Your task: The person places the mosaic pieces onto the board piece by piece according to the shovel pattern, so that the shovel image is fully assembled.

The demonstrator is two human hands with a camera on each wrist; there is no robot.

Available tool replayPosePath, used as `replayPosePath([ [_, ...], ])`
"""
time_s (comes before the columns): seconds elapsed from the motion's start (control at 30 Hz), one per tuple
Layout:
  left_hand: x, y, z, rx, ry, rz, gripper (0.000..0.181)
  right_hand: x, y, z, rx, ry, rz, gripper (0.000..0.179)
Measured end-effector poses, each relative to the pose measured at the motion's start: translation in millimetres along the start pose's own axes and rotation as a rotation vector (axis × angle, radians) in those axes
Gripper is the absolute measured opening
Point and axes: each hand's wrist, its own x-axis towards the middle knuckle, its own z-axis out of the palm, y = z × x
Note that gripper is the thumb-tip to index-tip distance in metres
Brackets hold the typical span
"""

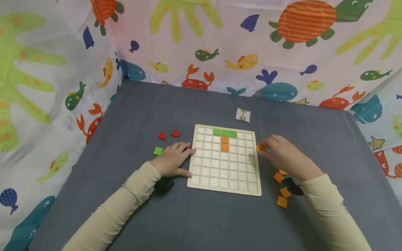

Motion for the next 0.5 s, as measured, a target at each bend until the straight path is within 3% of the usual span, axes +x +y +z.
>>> replayPosePath([
  [0.17,0.2,0.5,0.5,-0.005,-0.007,-0.005,0.085,22.1,-17.3,14.5,0.016,0.023,-0.115,0.025],
  [0.3,0.1,0.3,0.7,-0.004,-0.004,-0.009,0.085,36.0,-25.9,23.7,0.059,-0.017,-0.128,0.020],
  [0.5,0.3,1.6,-1.2,-0.005,-0.005,-0.008,0.085,47.2,-30.8,39.4,0.095,-0.015,-0.179,0.017],
])
